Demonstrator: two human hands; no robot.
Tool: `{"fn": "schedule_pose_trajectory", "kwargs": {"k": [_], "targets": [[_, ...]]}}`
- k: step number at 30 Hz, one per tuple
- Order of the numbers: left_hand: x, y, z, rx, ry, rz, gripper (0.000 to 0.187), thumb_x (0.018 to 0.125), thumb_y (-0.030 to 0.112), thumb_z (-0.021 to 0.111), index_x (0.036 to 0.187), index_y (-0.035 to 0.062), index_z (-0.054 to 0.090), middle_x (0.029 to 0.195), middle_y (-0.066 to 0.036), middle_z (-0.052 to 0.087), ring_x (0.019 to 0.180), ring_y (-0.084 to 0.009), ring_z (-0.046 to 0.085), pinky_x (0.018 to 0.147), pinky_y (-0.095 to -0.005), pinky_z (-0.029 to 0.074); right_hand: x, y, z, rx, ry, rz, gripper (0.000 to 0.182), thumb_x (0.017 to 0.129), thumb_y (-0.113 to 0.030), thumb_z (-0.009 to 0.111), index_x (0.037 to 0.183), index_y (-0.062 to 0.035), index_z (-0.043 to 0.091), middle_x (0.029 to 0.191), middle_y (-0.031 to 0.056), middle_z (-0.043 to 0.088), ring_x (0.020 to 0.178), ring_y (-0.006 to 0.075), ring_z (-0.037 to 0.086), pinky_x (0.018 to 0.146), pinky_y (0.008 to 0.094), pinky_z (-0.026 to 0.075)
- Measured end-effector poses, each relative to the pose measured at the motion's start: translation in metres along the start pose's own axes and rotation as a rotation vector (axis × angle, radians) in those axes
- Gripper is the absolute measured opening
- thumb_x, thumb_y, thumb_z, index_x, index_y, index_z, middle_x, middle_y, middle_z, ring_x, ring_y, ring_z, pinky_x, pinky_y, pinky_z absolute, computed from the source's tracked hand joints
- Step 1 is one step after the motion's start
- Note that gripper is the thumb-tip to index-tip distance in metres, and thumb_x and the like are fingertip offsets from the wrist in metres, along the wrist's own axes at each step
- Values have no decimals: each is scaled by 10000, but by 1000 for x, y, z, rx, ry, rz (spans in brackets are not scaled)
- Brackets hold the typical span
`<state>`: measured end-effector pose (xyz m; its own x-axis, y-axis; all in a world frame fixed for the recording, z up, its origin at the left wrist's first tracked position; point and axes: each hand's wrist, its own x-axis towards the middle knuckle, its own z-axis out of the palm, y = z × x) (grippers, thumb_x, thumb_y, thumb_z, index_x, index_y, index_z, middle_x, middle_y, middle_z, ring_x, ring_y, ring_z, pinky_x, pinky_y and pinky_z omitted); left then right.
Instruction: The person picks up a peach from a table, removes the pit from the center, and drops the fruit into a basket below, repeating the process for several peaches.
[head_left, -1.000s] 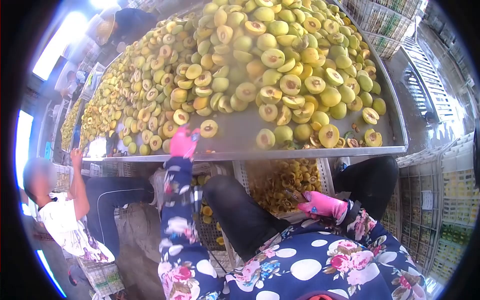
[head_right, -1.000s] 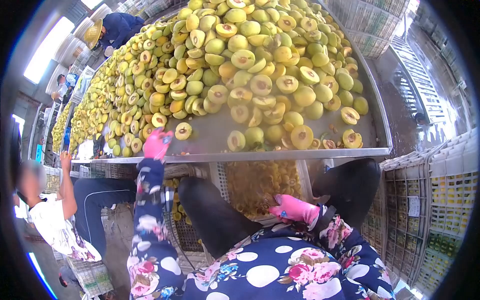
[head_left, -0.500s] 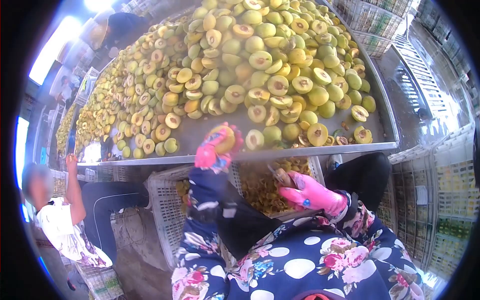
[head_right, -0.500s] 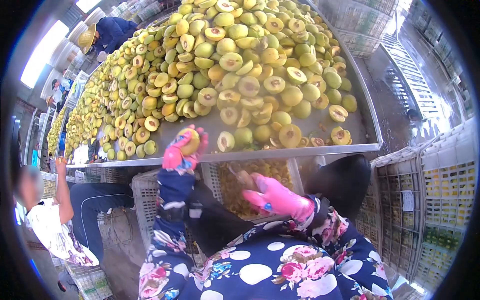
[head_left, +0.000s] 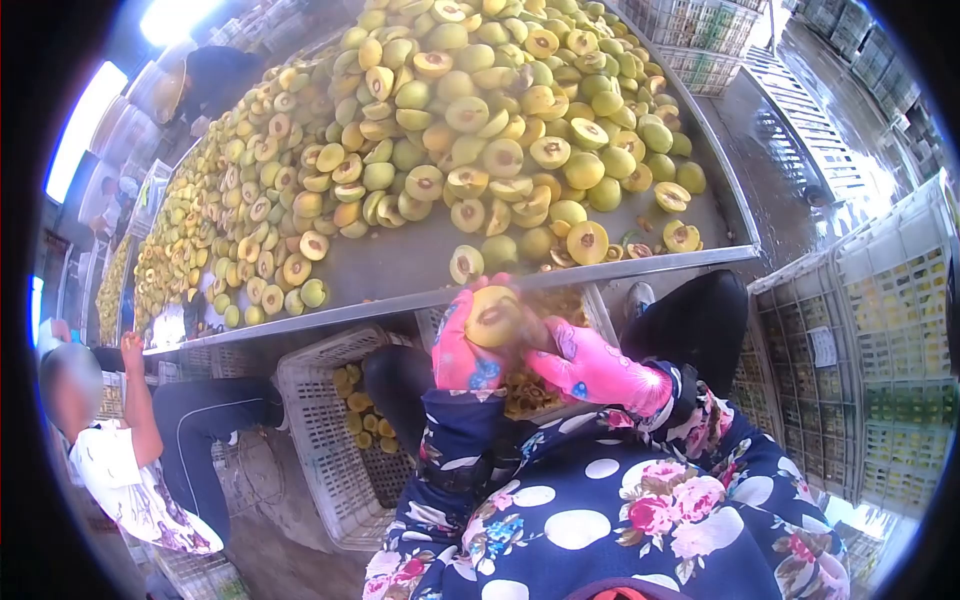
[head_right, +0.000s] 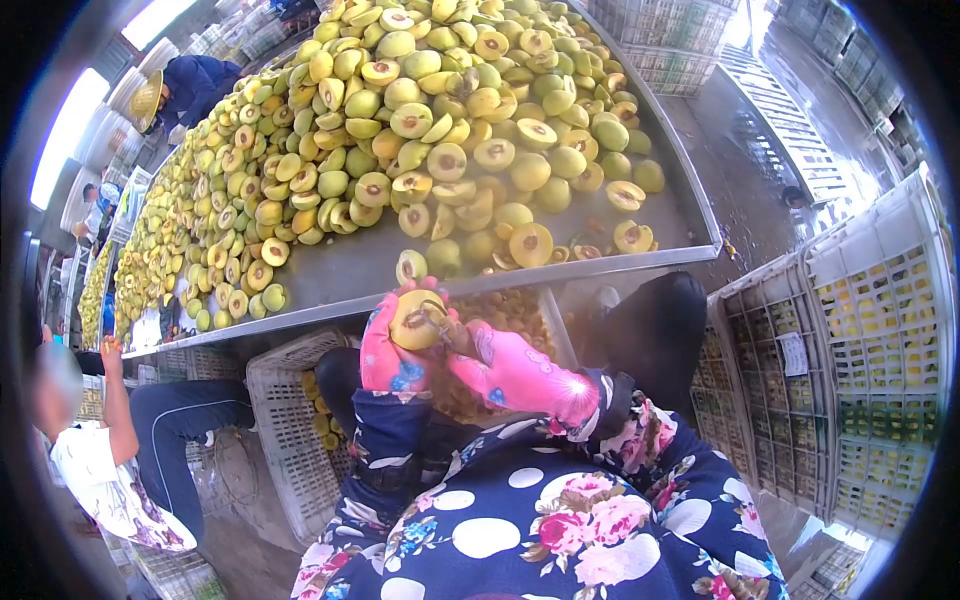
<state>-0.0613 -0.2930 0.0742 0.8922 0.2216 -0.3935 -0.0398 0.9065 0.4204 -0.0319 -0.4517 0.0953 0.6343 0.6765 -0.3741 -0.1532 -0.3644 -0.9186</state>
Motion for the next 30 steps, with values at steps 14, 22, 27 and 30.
{"fn": "schedule_pose_trajectory", "kwargs": {"k": [14,22,27,30], "targets": [[-7,-15,7,100,11,70,355,922,305,404,1146,34,460,1136,-171,528,956,-292,542,815,-422,474,-8,2,2,-117,47,-52,394,845,-296,530,995,56,439,721,224,583,663,357,599,581,408,446],[-4,-28,3,239,61,155,358,922,358,431,1091,45,472,1067,-109,556,898,-232,559,732,-375,516,17,52,21,-222,134,-349,395,846,-254,527,1033,80,432,829,269,584,801,407,587,634,422,456],[-1,-30,-7,220,125,168,270,901,249,504,1044,20,514,1002,-136,588,842,-230,584,686,-371,526,14,43,20,-220,27,-225,458,833,-233,529,1114,100,387,871,278,580,842,400,585,660,423,462],[4,-29,-22,319,105,192,214,881,191,546,987,5,557,945,-158,612,794,-226,602,635,-356,531,14,41,16,-315,-49,-170,497,831,-223,515,1157,114,350,876,279,582,840,393,587,668,421,467]]}}
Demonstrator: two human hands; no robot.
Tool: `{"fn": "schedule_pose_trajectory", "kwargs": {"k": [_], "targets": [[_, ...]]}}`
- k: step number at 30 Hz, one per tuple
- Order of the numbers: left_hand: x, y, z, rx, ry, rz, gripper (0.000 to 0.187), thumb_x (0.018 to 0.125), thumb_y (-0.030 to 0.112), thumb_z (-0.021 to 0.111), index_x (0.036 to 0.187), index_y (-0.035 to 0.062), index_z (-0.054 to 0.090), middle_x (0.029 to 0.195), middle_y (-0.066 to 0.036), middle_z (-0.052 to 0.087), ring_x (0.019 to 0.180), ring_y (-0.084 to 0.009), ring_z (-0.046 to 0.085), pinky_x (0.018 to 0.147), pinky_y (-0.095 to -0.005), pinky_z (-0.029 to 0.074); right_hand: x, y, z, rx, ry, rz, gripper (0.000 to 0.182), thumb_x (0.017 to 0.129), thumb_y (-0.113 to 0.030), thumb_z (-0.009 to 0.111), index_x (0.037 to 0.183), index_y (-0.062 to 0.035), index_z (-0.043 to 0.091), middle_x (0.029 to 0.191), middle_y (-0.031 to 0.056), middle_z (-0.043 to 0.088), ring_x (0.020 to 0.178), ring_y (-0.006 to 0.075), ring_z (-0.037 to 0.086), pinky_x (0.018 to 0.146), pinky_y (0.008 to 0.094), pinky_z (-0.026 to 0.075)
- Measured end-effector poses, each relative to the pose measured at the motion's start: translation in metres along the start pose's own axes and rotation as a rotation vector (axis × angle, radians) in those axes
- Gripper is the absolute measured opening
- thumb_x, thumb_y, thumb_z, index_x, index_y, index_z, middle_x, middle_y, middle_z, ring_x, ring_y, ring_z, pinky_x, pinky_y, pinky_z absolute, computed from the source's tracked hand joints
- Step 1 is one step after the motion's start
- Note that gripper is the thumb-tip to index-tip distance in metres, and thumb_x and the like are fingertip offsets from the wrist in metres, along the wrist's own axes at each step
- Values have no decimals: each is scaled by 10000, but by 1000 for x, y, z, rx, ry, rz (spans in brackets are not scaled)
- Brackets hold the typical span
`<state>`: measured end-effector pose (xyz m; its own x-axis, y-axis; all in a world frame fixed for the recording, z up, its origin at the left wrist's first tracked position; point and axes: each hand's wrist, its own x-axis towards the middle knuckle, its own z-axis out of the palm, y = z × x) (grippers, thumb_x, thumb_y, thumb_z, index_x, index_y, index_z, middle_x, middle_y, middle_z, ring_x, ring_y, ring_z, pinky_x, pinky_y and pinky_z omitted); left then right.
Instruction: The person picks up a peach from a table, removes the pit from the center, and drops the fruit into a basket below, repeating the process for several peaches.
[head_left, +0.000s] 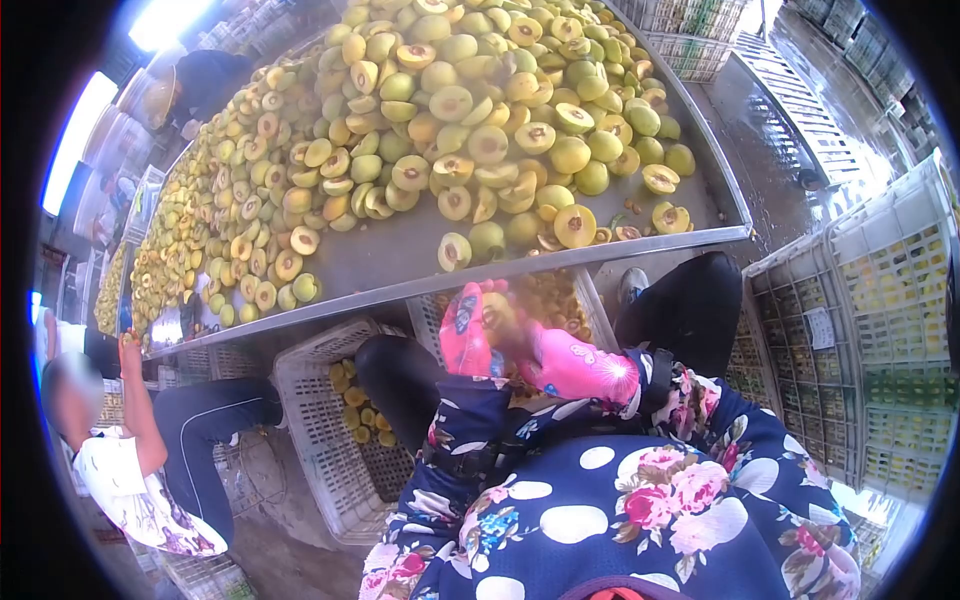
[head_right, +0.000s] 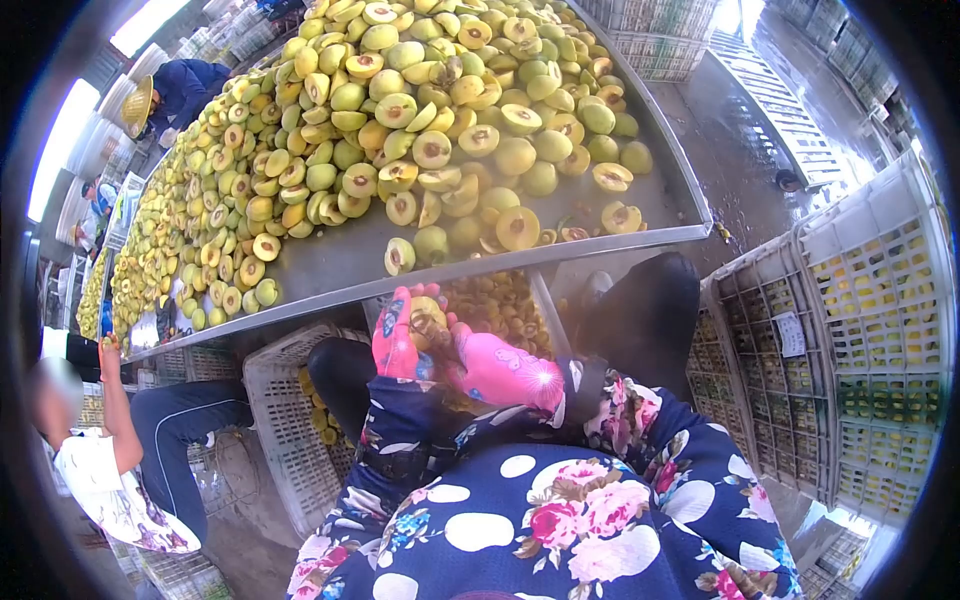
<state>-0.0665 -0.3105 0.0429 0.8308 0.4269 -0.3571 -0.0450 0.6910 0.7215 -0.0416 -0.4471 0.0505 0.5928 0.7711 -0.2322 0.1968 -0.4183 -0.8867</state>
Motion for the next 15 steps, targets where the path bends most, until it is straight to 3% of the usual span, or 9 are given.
{"fn": "schedule_pose_trajectory", "kwargs": {"k": [4,7,10,13,15], "targets": [[12,-10,-22,98,-24,0,180,868,170,563,929,3,590,896,-153,631,743,-206,612,593,-325,531,4,9,-1,-64,-120,-21,541,825,-219,508,1189,131,312,837,268,581,740,354,606,625,389,477],[13,-14,-25,61,37,-7,177,863,168,571,929,5,591,906,-149,631,729,-184,606,598,-306,528,12,12,6,-18,-113,-7,477,835,-203,508,1154,110,341,741,191,570,551,272,577,497,350,456],[11,-12,-24,-2,7,8,173,864,165,569,930,7,591,908,-144,632,717,-165,595,603,-291,525,10,-5,-7,527,-309,329,346,855,-188,501,1070,59,388,664,93,509,436,164,485,400,298,399],[12,-16,-29,-44,-16,38,171,868,167,562,927,9,590,907,-139,632,711,-149,585,607,-279,522,14,-1,-6,668,-365,394,228,871,-173,489,998,-5,399,648,39,469,426,124,443,379,273,374],[15,-20,-36,-14,37,26,180,870,171,560,932,4,590,908,-137,633,726,-150,588,603,-277,519,15,-5,-10,608,-394,353,211,875,-177,482,982,-20,391,643,38,469,430,120,444,384,269,380]]}}
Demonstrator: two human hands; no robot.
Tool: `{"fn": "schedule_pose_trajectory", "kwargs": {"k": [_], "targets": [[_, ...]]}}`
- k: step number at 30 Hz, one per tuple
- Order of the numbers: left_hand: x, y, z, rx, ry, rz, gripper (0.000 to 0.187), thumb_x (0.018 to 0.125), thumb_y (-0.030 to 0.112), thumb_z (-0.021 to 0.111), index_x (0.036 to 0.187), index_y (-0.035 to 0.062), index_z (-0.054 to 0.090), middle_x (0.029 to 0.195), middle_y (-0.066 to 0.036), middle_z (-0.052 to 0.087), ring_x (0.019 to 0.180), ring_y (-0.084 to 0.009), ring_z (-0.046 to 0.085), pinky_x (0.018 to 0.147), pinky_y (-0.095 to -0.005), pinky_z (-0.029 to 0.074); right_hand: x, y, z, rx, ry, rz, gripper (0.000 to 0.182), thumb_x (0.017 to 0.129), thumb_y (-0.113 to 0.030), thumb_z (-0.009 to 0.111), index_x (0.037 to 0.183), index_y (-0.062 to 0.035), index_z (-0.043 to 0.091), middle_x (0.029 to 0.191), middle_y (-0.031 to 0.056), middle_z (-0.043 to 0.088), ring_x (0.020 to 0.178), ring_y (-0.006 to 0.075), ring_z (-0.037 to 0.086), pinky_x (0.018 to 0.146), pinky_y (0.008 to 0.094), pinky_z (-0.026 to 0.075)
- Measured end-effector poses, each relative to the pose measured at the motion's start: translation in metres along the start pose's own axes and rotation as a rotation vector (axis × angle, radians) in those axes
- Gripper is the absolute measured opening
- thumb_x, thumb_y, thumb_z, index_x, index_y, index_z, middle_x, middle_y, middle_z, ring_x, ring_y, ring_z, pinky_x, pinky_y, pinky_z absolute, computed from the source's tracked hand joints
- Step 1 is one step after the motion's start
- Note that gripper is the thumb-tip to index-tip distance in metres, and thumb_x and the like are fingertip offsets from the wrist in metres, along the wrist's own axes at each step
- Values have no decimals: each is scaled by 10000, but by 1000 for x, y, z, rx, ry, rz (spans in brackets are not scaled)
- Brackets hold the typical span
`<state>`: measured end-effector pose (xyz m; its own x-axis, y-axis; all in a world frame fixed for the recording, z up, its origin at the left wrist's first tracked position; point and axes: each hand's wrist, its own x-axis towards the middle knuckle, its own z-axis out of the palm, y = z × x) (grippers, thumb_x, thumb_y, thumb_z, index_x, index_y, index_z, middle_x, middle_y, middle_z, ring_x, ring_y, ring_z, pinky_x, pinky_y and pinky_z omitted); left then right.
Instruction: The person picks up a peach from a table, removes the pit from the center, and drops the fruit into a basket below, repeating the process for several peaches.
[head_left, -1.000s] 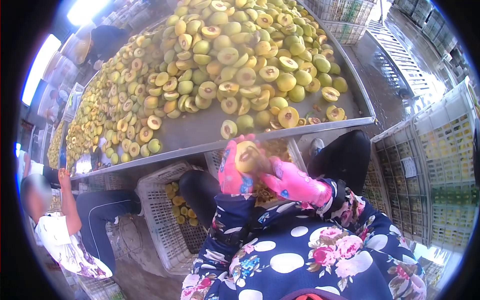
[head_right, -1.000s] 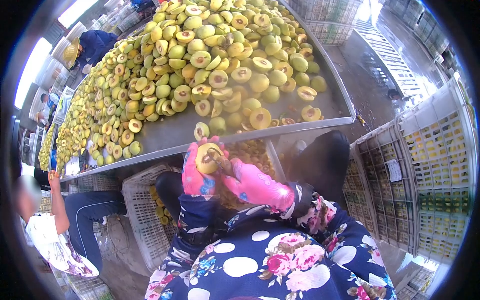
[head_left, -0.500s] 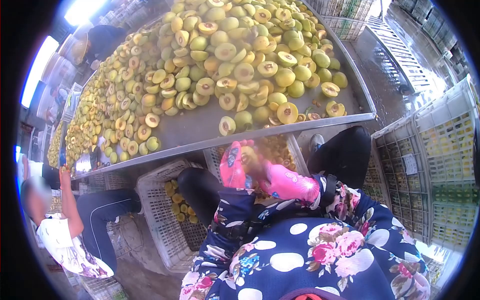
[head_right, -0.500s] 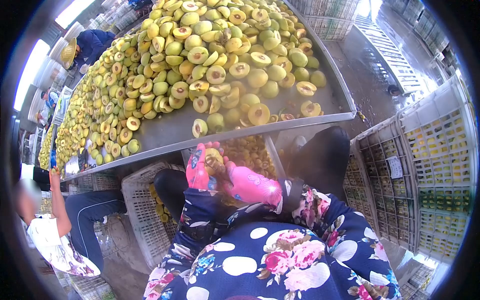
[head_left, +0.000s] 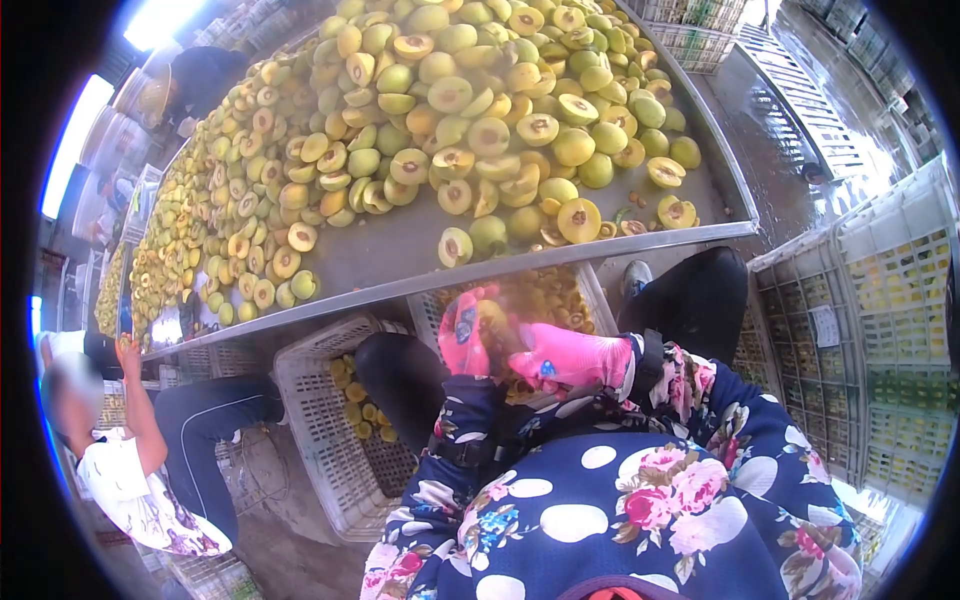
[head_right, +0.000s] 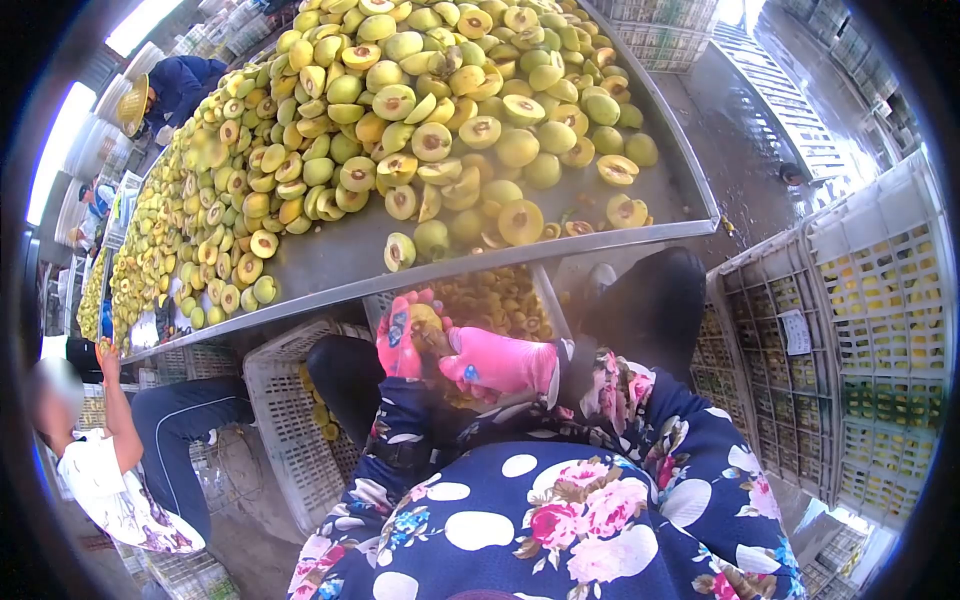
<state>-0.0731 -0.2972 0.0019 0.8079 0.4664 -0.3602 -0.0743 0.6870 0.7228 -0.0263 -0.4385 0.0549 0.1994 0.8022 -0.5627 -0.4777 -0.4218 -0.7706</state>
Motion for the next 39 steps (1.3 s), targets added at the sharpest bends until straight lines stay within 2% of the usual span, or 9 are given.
{"fn": "schedule_pose_trajectory", "kwargs": {"k": [9,13,14,15,18,20,27,30,39], "targets": [[11,-6,-17,138,-78,-8,208,864,220,553,925,22,566,870,-135,616,739,-222,604,609,-354,525,13,12,-3,47,-61,23,203,882,-229,469,806,-42,460,583,4,464,426,100,440,386,257,374],[-5,12,-11,525,-262,189,288,888,251,435,926,20,602,845,-110,625,765,-175,608,675,-310,514,8,-4,6,-248,-32,-116,197,836,-157,429,687,-52,503,469,6,447,403,105,463,372,245,369],[-4,21,-15,778,-366,417,269,878,231,441,907,31,617,828,-95,631,748,-165,607,682,-281,496,8,-8,6,-382,-37,-106,159,828,-135,415,739,-40,507,492,14,465,409,106,472,366,252,370],[-3,13,-22,630,-341,260,238,865,184,443,897,31,623,808,-88,632,734,-154,603,679,-263,482,11,-4,-1,-441,-129,-60,135,831,-137,415,822,-28,494,520,18,478,418,111,480,373,255,383],[8,-7,-32,107,-149,51,255,876,246,551,925,-2,585,869,-114,625,728,-172,600,634,-303,507,9,-13,15,-114,21,61,204,818,-166,499,637,-79,461,516,3,451,409,109,453,357,264,341],[9,-7,-33,-202,-58,-117,235,860,211,578,970,4,558,915,-120,622,726,-193,605,640,-348,517,8,-17,19,96,-43,102,165,821,-149,507,678,-72,482,532,8,459,415,111,449,367,260,346],[12,-4,-38,-95,-50,-150,178,828,120,616,940,-13,576,881,-111,618,808,-199,612,709,-314,507,18,-15,7,-100,-74,166,100,822,-111,531,861,-75,446,607,34,468,430,129,441,394,282,380],[6,5,-35,-189,-42,-170,171,826,119,622,928,-9,574,876,-107,614,791,-195,610,697,-308,508,13,-19,16,116,-57,197,134,837,-123,503,718,-63,503,550,6,473,430,103,447,388,239,344],[20,-22,-50,-146,-27,-172,207,845,177,604,968,15,563,943,-128,620,840,-224,618,669,-350,523,18,-11,10,-82,-86,113,164,827,-156,537,690,-78,493,553,-3,464,422,95,433,383,230,332]]}}
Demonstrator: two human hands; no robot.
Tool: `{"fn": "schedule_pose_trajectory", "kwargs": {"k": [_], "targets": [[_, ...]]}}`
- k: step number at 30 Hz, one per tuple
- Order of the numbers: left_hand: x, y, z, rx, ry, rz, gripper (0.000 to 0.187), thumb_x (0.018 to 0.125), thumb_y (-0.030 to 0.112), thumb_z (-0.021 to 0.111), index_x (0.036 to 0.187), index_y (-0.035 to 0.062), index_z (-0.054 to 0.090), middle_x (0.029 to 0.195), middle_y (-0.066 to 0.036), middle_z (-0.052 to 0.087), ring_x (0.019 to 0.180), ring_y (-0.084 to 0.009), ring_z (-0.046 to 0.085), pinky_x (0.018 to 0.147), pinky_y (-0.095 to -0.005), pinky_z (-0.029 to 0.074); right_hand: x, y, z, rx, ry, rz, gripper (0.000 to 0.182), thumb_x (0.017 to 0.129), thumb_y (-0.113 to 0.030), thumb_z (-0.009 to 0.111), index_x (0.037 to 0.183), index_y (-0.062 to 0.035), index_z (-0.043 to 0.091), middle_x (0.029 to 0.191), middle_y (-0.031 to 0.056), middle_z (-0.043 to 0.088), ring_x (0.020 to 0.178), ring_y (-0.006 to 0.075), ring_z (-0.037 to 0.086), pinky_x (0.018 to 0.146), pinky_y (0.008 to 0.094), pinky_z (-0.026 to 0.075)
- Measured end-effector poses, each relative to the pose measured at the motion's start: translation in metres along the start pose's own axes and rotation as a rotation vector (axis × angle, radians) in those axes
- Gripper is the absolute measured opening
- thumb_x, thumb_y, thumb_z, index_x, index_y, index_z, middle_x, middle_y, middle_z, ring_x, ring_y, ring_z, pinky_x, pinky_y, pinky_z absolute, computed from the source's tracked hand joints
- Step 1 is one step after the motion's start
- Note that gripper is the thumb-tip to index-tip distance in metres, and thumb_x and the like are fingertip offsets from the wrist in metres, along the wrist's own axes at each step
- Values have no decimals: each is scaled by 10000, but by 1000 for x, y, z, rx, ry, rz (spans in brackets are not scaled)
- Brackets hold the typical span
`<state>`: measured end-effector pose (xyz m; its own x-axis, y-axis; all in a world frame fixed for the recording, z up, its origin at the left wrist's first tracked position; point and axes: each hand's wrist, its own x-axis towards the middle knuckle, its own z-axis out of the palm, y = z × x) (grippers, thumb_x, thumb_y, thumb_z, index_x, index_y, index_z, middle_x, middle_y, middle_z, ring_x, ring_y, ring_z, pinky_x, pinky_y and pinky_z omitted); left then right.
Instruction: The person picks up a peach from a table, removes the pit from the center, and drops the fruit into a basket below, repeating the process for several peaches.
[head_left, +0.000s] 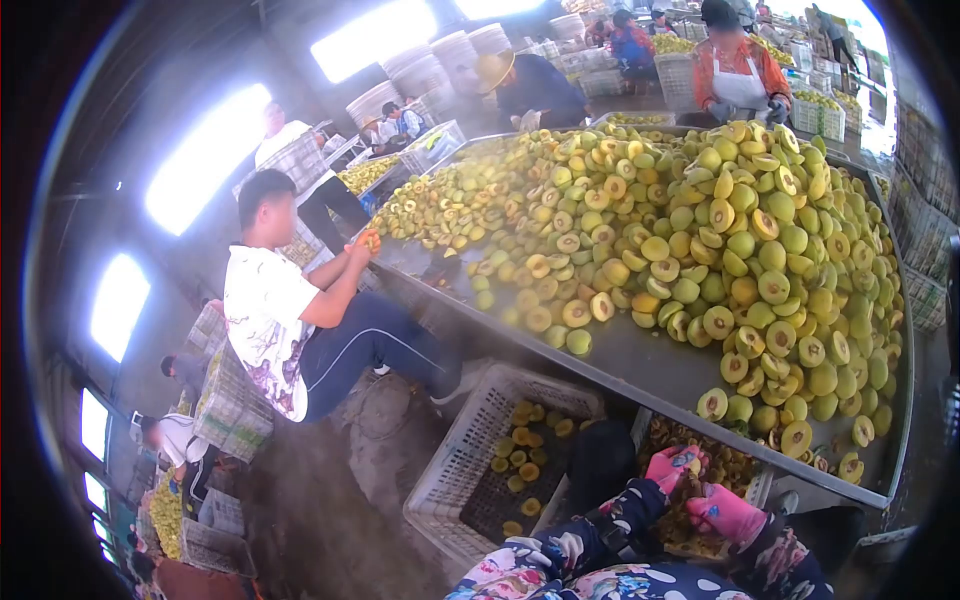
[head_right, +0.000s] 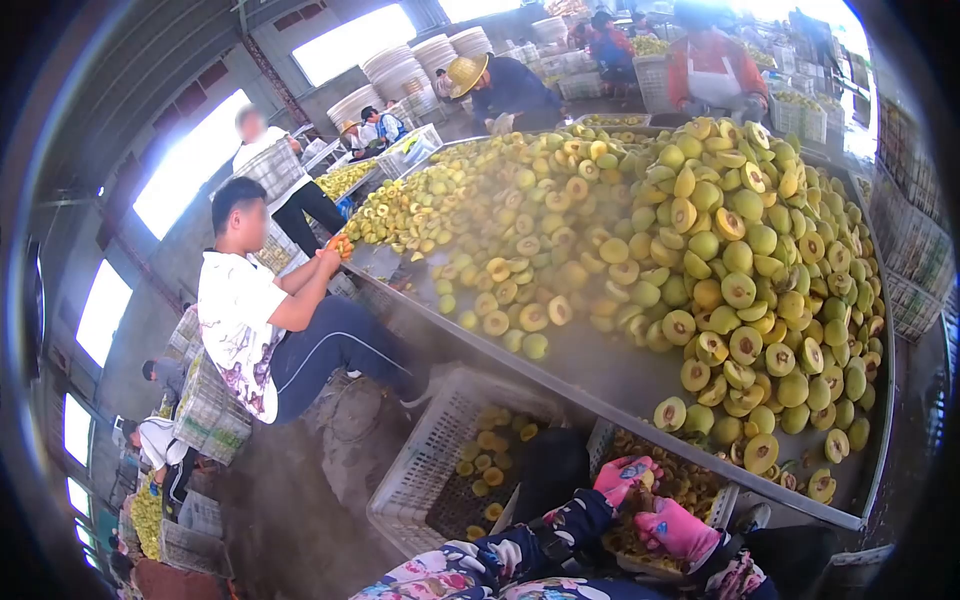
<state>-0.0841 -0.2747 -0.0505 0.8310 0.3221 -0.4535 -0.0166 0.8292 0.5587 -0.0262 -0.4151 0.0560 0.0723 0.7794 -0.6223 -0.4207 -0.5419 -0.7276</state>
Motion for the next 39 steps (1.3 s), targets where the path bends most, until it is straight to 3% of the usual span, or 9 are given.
{"fn": "schedule_pose_trajectory", "kwargs": {"k": [3,11,15,17,20,27,31,34,39], "targets": [[-10,15,6,-96,-1,-17,202,839,152,609,976,12,560,941,-134,620,843,-235,617,679,-365,524,6,-1,-2,257,-70,28,187,828,-180,548,695,-53,512,563,8,491,428,95,445,391,240,363],[25,-7,-32,-34,54,-135,187,825,94,611,980,5,557,935,-146,619,855,-272,617,686,-402,519,20,5,-11,-151,28,33,196,832,-181,538,695,-46,501,572,19,486,439,112,457,420,258,397],[18,2,-20,-94,55,-84,200,830,127,619,974,1,563,882,-140,631,744,-223,620,657,-321,510,29,8,-16,145,-67,149,195,831,-195,540,718,-37,527,609,23,522,466,108,490,454,253,430],[23,5,-27,-162,-30,-165,212,817,122,635,976,2,563,884,-127,635,739,-210,623,659,-301,510,33,17,-18,102,35,131,170,822,-180,531,770,-19,541,616,27,528,482,108,503,458,254,430],[28,-15,-39,41,-23,44,240,779,138,682,965,19,586,857,-75,638,718,-157,609,627,-258,489,48,43,-31,-104,63,22,189,807,-175,547,759,6,528,602,47,524,480,132,503,441,289,427],[36,-30,-20,384,383,43,366,724,185,744,1013,15,598,804,18,604,651,-58,496,577,-204,398,87,104,-51,-293,164,-124,162,757,-118,548,841,20,536,627,44,520,488,149,523,427,294,434],[27,-21,-8,496,414,5,413,720,182,747,1040,-18,577,870,-17,614,709,-76,531,624,-210,425,52,55,-34,128,68,99,184,761,-150,576,765,24,516,610,60,515,490,151,521,432,300,440],[32,-26,-16,456,373,53,377,749,137,712,1056,-28,566,919,-54,623,783,-111,573,666,-227,451,54,52,-35,-237,127,11,189,778,-162,588,750,11,518,586,64,501,484,155,519,435,307,445],[51,-38,-48,281,238,48,291,797,74,640,1063,-20,569,944,-90,630,869,-165,600,724,-269,477,61,47,-41,-132,66,97,234,790,-197,598,757,17,510,579,78,504,474,170,521,433,324,450]]}}
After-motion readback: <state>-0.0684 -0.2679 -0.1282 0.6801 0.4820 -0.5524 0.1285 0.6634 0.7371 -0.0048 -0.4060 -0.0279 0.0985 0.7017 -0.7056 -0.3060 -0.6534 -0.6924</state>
